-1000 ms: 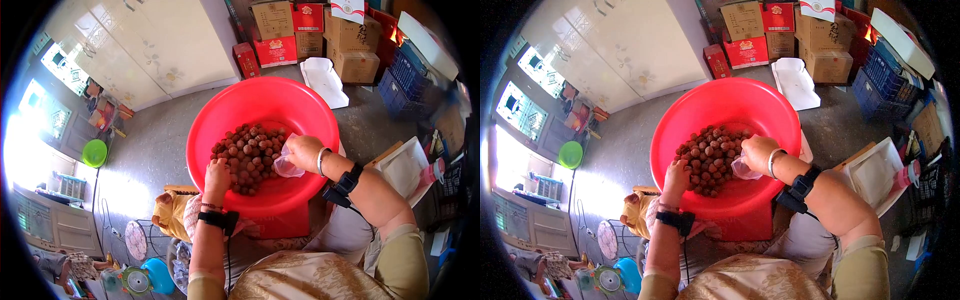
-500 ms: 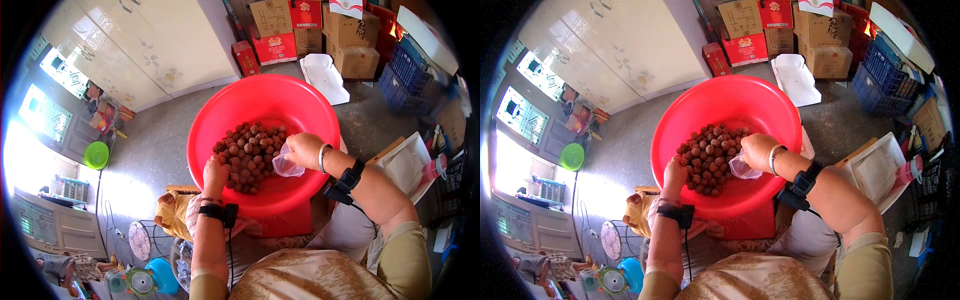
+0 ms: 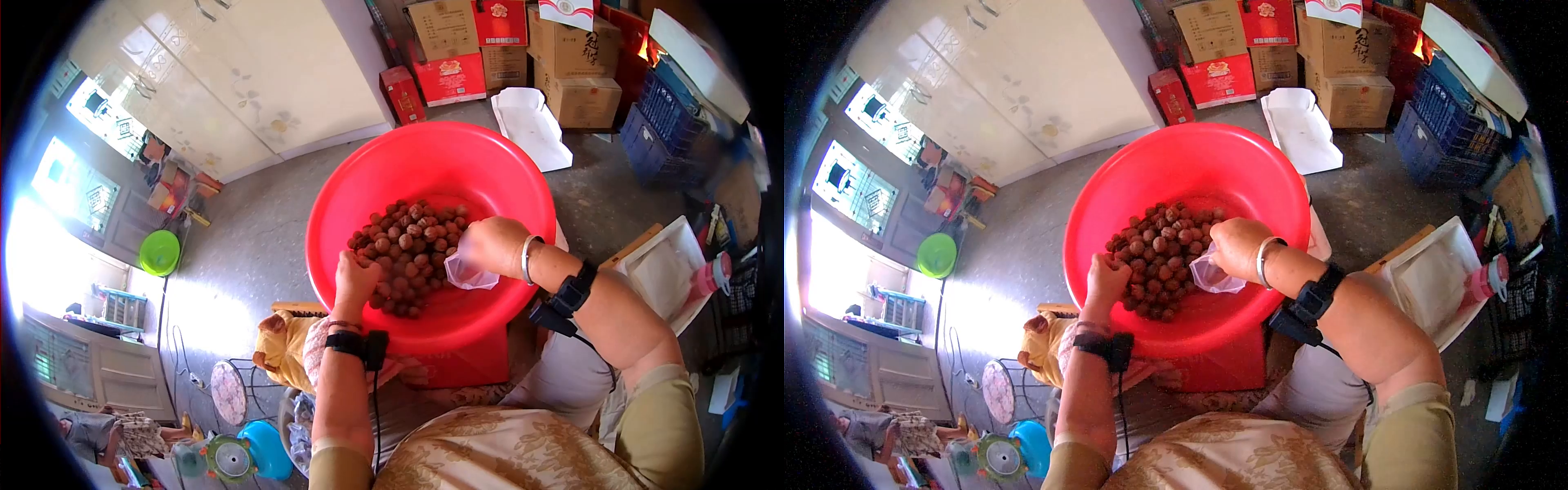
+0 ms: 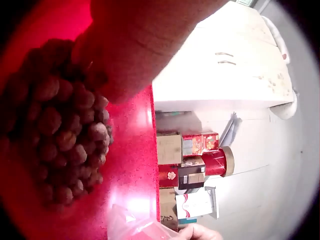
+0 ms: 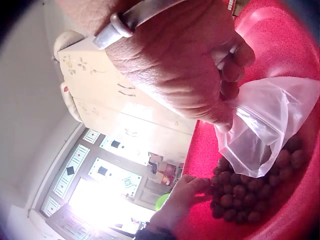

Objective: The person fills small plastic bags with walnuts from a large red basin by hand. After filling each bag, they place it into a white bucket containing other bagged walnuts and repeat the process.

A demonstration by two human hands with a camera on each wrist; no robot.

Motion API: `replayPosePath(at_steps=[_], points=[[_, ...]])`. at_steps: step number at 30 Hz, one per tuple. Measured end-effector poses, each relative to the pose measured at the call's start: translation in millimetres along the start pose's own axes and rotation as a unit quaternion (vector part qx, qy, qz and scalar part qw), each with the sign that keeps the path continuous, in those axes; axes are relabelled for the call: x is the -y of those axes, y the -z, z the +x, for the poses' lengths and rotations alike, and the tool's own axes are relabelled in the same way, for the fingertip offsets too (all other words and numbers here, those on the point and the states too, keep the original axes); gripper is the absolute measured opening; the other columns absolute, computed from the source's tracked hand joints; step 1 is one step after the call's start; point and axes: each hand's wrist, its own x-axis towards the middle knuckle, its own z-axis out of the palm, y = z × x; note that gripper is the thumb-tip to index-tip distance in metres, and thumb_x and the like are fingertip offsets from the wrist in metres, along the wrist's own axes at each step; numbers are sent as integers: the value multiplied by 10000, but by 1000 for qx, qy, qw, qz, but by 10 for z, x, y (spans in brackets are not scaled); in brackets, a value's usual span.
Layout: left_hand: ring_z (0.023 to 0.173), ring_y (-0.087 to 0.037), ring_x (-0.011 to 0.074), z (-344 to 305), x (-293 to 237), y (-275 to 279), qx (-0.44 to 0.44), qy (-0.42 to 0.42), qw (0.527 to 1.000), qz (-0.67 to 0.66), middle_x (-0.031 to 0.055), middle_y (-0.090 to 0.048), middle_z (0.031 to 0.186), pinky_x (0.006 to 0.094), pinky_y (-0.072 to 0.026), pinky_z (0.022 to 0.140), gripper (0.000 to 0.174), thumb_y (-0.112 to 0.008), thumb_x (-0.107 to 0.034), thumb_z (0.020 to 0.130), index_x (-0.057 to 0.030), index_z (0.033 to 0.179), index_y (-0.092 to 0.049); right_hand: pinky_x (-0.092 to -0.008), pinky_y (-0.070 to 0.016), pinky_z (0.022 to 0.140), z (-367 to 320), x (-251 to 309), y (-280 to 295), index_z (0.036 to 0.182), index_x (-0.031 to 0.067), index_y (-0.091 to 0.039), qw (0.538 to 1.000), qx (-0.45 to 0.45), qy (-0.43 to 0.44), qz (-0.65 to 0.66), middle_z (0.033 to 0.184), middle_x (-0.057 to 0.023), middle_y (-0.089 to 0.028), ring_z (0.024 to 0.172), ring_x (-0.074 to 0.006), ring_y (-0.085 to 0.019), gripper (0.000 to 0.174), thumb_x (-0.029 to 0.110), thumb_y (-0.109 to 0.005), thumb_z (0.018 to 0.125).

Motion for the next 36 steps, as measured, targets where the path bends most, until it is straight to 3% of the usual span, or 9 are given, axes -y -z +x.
replayPosePath(at_steps=[5, 7, 13, 20, 24, 26, 28, 32, 36], points=[[953, -676, 437, -93, -3, 157, 45, 87, 977, -192, 262, -689, 1015, 506, -555, 866, 341, -680, -190, 799, -40, 1098, -616, -495, -555, 852, -77, 83, 123, 936, 5, -719, 999, 0, -36, 33, 945, -236, -726, 949, -413, -705, 301, 297, -742, 861], [926, -695, 425, -170, -27, 206, 1, -104, 987, 126, 233, -710, 981, 499, -569, 827, 274, -672, -208, 810, -41, 1026, -659, -494, -555, 852, -96, 100, 145, 939, 5, -719, 997, -6, -56, 56, 948, -237, -725, 954, -414, -704, 316, 312, -740, 865], [956, -723, 383, -409, -241, 270, 158, -113, 940, 280, 196, -743, 965, 515, -573, 829, 281, -720, -278, 812, -63, 992, -732, -503, -553, 850, -73, 3, 84, 927, 3, -740, 998, -13, -56, 32, 950, -253, -722, 960, -422, -703, 325, 323, -724, 870], [938, -735, 363, -399, -154, 126, 181, -96, 925, 320, 177, -752, 969, 489, -591, 775, 195, -679, -217, 851, -74, 956, -762, -507, -551, 857, -36, -23, 105, 931, -14, -746, 996, 11, -74, 41, 962, -265, -722, 960, -427, -705, 339, 318, -698, 879], [853, -725, 385, -381, -183, 277, 170, -73, 968, 168, 216, -737, 886, 463, -575, 764, 305, -769, -283, 787, -2, 904, -742, -503, -551, 863, -37, -37, 80, 930, -8, -754, 995, -2, -82, 63, 962, -267, -723, 963, -419, -709, 322, 302, -681, 887], [827, -737, 308, -322, -52, 203, 175, -101, 974, 105, 173, -740, 879, 420, -577, 699, 298, -722, -242, 864, -3, 1041, -705, -503, -553, 866, -32, -39, 81, 928, -8, -756, 995, 12, -84, 47, 950, -267, -724, 957, -419, -710, 326, 300, -650, 899], [764, -701, 188, -392, -249, 239, 189, -19, 954, -233, 89, -728, 858, 327, -565, 667, 306, -770, -196, 864, -3, 1089, -694, -504, -553, 863, -34, -34, 75, 929, -6, -757, 996, 12, -80, 42, 943, -266, -724, 948, -420, -711, 329, 300, -637, 904], [742, -637, 103, -669, -989, 355, 211, 9, 930, -302, 21, -700, 865, 262, -539, 646, 320, -805, -183, 866, -14, 1109, -684, -505, -556, 852, -22, -48, 32, 929, -1, -759, 997, 6, -69, 46, 926, -264, -725, 926, -425, -713, 332, 294, -607, 915], [723, -610, 120, -702, -1234, 41, 166, -144, 932, -287, 28, -668, 834, 283, -515, 646, 360, -815, -171, 852, -8, 1146, -686, -500, -557, 851, -9, -48, 21, 924, -1, -757, 998, 13, -62, 27, 932, -267, -725, 932, -424, -714, 322, 286, -610, 926]])
